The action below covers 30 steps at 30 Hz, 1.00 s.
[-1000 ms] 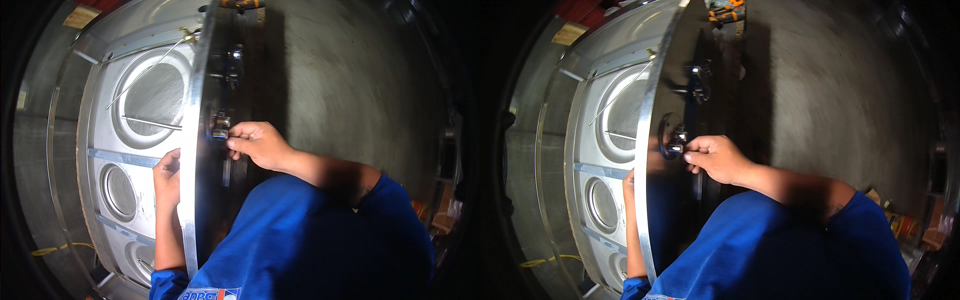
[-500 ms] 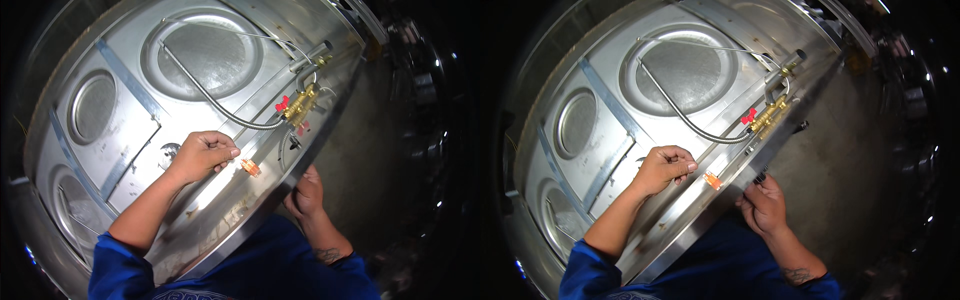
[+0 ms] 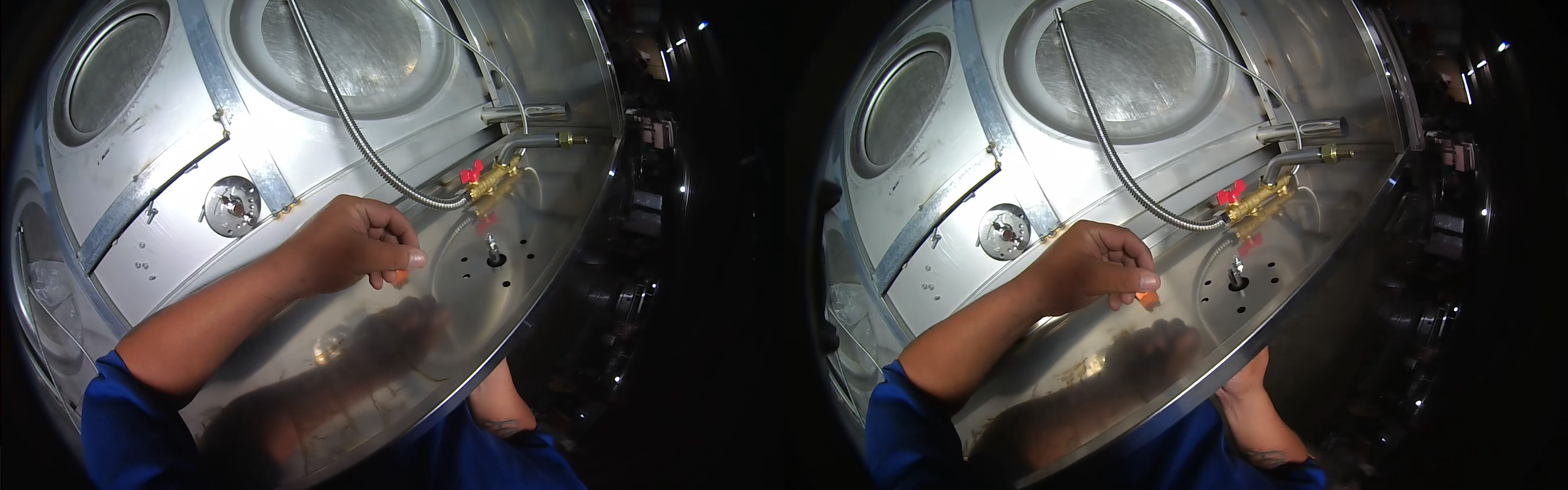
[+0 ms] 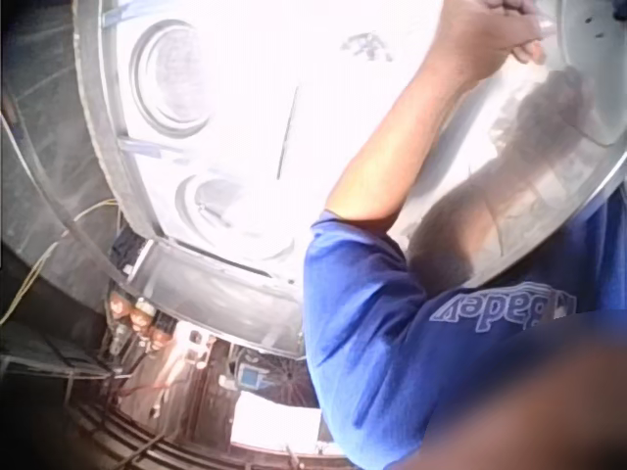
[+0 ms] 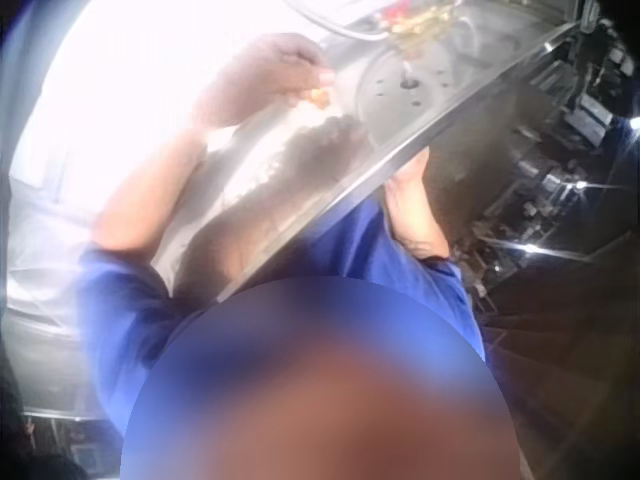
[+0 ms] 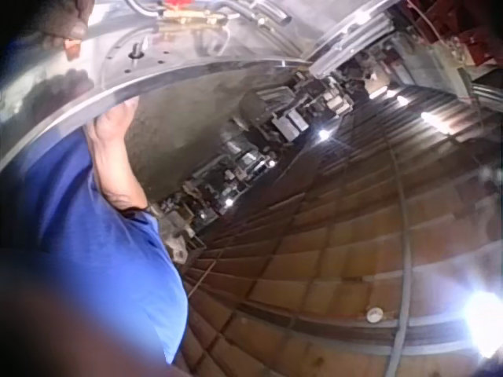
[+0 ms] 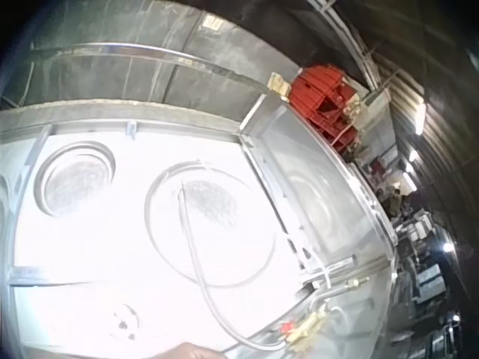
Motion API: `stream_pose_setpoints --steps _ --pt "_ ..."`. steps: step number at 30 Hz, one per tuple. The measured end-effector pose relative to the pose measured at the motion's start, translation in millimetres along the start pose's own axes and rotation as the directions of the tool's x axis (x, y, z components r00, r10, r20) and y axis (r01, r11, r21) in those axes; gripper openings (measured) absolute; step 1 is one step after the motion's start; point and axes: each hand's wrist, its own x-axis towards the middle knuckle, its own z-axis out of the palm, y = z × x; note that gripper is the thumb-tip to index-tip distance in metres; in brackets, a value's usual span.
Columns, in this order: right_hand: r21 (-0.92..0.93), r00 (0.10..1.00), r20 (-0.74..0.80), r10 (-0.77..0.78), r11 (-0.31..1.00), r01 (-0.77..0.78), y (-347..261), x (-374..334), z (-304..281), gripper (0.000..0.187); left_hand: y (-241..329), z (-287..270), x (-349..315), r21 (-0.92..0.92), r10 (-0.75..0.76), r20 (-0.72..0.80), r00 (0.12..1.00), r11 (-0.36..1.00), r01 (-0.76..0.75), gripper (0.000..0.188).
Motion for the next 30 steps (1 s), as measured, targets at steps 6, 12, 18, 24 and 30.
stream_pose_setpoints --steps 6,12,18,24,30 --pt "-0.118 0.994 -0.014 0.110 0.987 -0.111 -2 -9 -10 0.057 -2 7 4 -0.017 0.021 0.093 0.995 1.000 -0.020 0.020" --pt "-0.097 0.998 0.067 0.016 0.995 -0.010 9 -4 -30 0.062 -3 11 9 -0.004 -0.006 0.104 0.995 1.000 0.006 0.021" --pt "-0.268 0.999 -0.028 0.020 0.963 -0.027 12 -3 -34 0.059 -4 12 7 -0.004 -0.020 0.116 0.993 1.000 0.021 0.021" --pt "-0.055 0.997 -0.065 0.048 0.997 -0.051 16 -3 -31 0.057 -10 8 7 -0.015 -0.013 0.113 0.994 1.000 0.015 0.020" --pt "-0.235 0.994 -0.077 -0.076 0.970 0.056 14 -2 -4 0.033 -9 14 3 -0.069 0.037 0.056 0.998 0.997 -0.033 0.018"
